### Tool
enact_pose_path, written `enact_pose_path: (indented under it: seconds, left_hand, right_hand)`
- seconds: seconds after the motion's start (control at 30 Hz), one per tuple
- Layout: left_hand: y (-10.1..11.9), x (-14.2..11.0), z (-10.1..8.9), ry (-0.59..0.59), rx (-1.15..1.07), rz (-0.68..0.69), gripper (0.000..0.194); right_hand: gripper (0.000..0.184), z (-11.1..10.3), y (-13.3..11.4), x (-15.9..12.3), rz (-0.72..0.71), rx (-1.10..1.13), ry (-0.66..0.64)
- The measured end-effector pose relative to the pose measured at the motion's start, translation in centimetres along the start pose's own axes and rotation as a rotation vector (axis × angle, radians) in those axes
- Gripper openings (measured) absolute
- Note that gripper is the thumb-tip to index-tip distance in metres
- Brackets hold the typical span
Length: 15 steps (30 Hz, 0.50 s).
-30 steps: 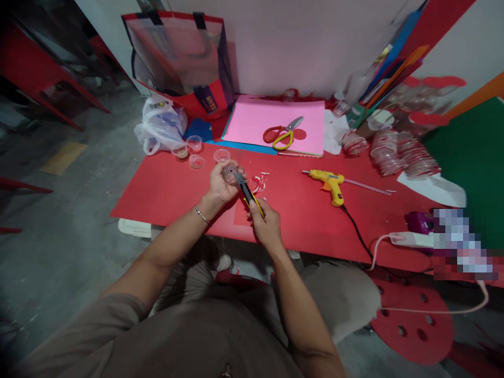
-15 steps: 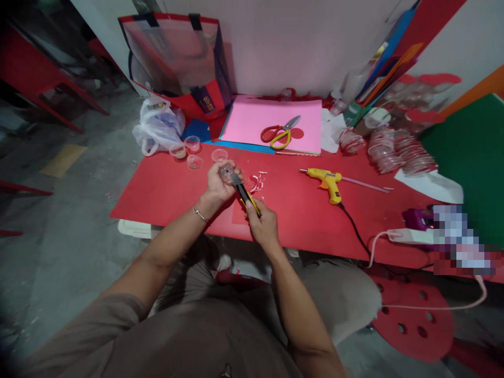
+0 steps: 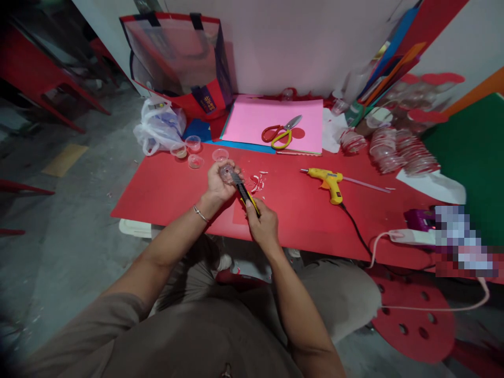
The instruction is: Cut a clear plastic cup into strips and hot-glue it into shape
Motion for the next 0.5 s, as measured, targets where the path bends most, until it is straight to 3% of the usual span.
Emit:
enact_pose_path:
  seconds: [0.27,0.5]
  left_hand:
    - [-0.09,0.09,-0.05,-0.017,-0.022,-0.02,0.023]
    - [-0.28,0.33,-0.19,-0.018,-0.013,0.035,0.018]
  right_hand:
    - [0.044,0.26,0.22,-0.12,-0.029,-0.007,-0.014]
    - [0.043,0.03,0.39,-0.1,0.043,0.127,0.031]
Point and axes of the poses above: each hand's wrist, its own x-axis towards the middle knuckle, its own z-axis out of the palm, y = z × x, the point moved 4 cm from there along x, towards the middle knuckle, and after that the axes turned 4 degrees about y, right-handed, at the moved point
